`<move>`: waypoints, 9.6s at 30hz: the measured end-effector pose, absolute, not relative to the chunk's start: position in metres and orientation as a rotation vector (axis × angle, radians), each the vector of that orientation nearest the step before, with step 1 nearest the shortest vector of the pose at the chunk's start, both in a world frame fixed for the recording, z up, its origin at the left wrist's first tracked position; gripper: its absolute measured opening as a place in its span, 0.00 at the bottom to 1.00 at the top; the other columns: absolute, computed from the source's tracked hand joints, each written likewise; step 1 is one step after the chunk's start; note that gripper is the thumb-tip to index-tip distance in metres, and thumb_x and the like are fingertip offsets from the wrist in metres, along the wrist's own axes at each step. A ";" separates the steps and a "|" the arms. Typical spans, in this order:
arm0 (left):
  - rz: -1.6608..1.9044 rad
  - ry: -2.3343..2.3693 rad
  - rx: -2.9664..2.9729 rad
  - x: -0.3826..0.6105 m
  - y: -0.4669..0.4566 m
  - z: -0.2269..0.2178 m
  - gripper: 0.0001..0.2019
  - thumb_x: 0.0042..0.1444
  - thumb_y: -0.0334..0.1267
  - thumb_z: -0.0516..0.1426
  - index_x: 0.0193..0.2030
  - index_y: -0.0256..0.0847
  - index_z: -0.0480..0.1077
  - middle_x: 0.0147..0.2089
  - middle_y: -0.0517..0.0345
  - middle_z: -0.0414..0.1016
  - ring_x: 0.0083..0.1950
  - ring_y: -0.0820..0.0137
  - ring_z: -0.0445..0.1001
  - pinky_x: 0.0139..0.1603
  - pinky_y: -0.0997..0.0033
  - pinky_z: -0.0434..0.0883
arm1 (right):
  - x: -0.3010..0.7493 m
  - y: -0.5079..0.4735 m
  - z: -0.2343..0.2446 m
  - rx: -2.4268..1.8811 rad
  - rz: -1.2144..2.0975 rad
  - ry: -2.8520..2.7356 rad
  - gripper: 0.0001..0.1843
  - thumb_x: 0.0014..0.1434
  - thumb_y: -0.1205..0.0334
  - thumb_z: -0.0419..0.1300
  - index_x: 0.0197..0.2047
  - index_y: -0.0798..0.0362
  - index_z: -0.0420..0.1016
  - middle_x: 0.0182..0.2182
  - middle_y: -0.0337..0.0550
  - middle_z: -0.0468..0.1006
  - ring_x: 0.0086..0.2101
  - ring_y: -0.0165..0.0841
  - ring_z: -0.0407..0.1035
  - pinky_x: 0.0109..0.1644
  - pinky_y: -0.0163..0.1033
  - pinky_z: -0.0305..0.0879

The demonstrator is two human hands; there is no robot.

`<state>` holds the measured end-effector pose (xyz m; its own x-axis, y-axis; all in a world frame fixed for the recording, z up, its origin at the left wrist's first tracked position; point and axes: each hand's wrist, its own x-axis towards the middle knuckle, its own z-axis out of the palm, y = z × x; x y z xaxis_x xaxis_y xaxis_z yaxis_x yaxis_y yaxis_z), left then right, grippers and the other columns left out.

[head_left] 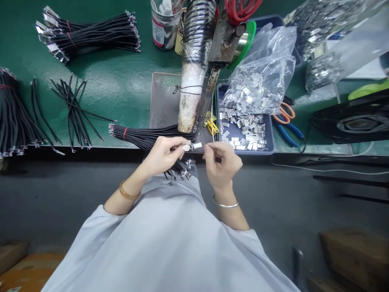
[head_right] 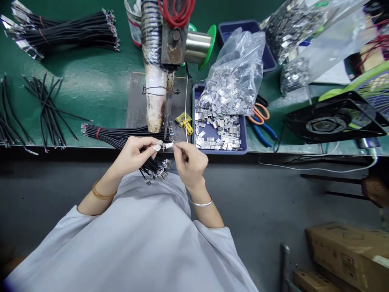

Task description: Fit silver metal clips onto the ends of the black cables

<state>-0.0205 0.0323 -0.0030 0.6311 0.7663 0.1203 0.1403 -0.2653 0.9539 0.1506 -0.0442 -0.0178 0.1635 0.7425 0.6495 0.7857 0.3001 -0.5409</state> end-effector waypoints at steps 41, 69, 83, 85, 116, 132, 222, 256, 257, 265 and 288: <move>1.035 1.016 1.539 0.006 0.020 0.002 0.09 0.54 0.37 0.60 0.27 0.36 0.78 0.20 0.66 0.59 0.22 0.79 0.50 0.23 0.77 0.52 | 0.142 -0.036 -0.011 -1.381 -0.121 -1.580 0.08 0.63 0.71 0.64 0.37 0.48 0.72 0.42 0.42 0.88 0.42 0.35 0.84 0.43 0.37 0.81; 0.459 0.383 2.882 -0.087 0.033 -0.018 0.23 0.66 0.39 0.61 0.65 0.33 0.70 0.62 0.36 0.77 0.63 0.55 0.75 0.64 0.55 0.73 | 0.165 -0.063 -0.033 -1.239 -0.056 -1.182 0.02 0.66 0.67 0.62 0.42 0.51 0.76 0.36 0.39 0.85 0.30 0.33 0.83 0.33 0.37 0.82; 0.763 0.177 3.230 -0.099 0.047 -0.022 0.12 0.72 0.31 0.50 0.41 0.41 0.75 0.25 0.63 0.72 0.25 0.75 0.67 0.29 0.69 0.62 | 0.164 -0.087 -0.028 -1.066 -0.259 -1.010 0.12 0.57 0.55 0.71 0.39 0.55 0.85 0.29 0.42 0.86 0.23 0.36 0.80 0.21 0.39 0.78; 0.953 0.253 3.234 -0.110 0.034 -0.009 0.11 0.71 0.29 0.52 0.39 0.42 0.74 0.23 0.65 0.70 0.24 0.75 0.66 0.29 0.69 0.61 | 0.159 -0.096 -0.021 -1.120 -0.063 -1.123 0.09 0.60 0.57 0.68 0.37 0.54 0.86 0.28 0.41 0.86 0.23 0.36 0.79 0.21 0.39 0.76; 1.100 1.021 0.499 -0.134 -0.023 0.002 0.15 0.46 0.43 0.70 0.30 0.38 0.69 0.16 0.68 0.65 0.15 0.80 0.61 0.18 0.79 0.58 | 0.048 -0.072 -0.033 -0.962 1.697 -0.604 0.17 0.48 0.49 0.76 0.29 0.46 0.74 0.28 0.33 0.83 0.42 0.41 0.82 0.66 0.57 0.69; 0.452 1.238 1.531 -0.081 0.113 0.027 0.06 0.54 0.26 0.64 0.30 0.37 0.72 0.28 0.60 0.77 0.34 0.67 0.76 0.45 0.65 0.73 | 0.047 -0.024 -0.023 -0.880 1.684 -0.237 0.10 0.61 0.49 0.68 0.38 0.47 0.78 0.51 0.42 0.85 0.61 0.36 0.73 0.73 0.53 0.64; 1.009 1.039 2.862 -0.041 0.050 -0.046 0.14 0.68 0.36 0.53 0.52 0.38 0.79 0.47 0.44 0.81 0.47 0.56 0.75 0.47 0.55 0.70 | 0.188 -0.070 -0.012 -1.407 0.095 -1.711 0.06 0.67 0.67 0.61 0.38 0.48 0.78 0.32 0.35 0.85 0.44 0.38 0.84 0.75 0.65 0.60; 0.795 0.530 2.445 -0.027 0.020 -0.011 0.11 0.70 0.35 0.54 0.42 0.37 0.78 0.34 0.54 0.78 0.34 0.70 0.75 0.37 0.71 0.70 | 0.261 -0.025 0.000 -2.033 -0.132 -1.676 0.08 0.60 0.65 0.60 0.29 0.49 0.69 0.31 0.42 0.78 0.33 0.36 0.73 0.38 0.40 0.64; 0.711 0.500 2.452 -0.025 0.022 -0.009 0.11 0.70 0.35 0.54 0.40 0.37 0.78 0.34 0.54 0.78 0.33 0.71 0.74 0.35 0.72 0.68 | 0.264 -0.017 -0.003 -2.074 -0.110 -1.666 0.08 0.59 0.66 0.60 0.29 0.49 0.68 0.31 0.42 0.78 0.33 0.36 0.73 0.38 0.40 0.63; 0.627 0.605 2.034 -0.005 0.023 -0.012 0.09 0.61 0.30 0.57 0.29 0.36 0.73 0.25 0.61 0.71 0.26 0.76 0.64 0.30 0.74 0.61 | 0.273 0.004 0.011 -2.088 0.276 -1.784 0.09 0.47 0.69 0.62 0.23 0.49 0.66 0.22 0.35 0.73 0.24 0.31 0.66 0.33 0.38 0.59; 0.901 0.891 1.285 0.006 0.011 0.000 0.08 0.51 0.36 0.63 0.27 0.37 0.70 0.23 0.64 0.66 0.24 0.80 0.61 0.24 0.79 0.61 | 0.168 -0.058 -0.009 -1.462 0.081 -1.210 0.06 0.61 0.63 0.67 0.32 0.48 0.75 0.34 0.40 0.82 0.35 0.35 0.80 0.40 0.43 0.80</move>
<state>0.0064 0.0113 -0.0002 0.3929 0.9186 -0.0423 -0.0531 0.0686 0.9962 0.1682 -0.0577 -0.0090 0.4607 0.6889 0.5596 0.6084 0.2139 -0.7642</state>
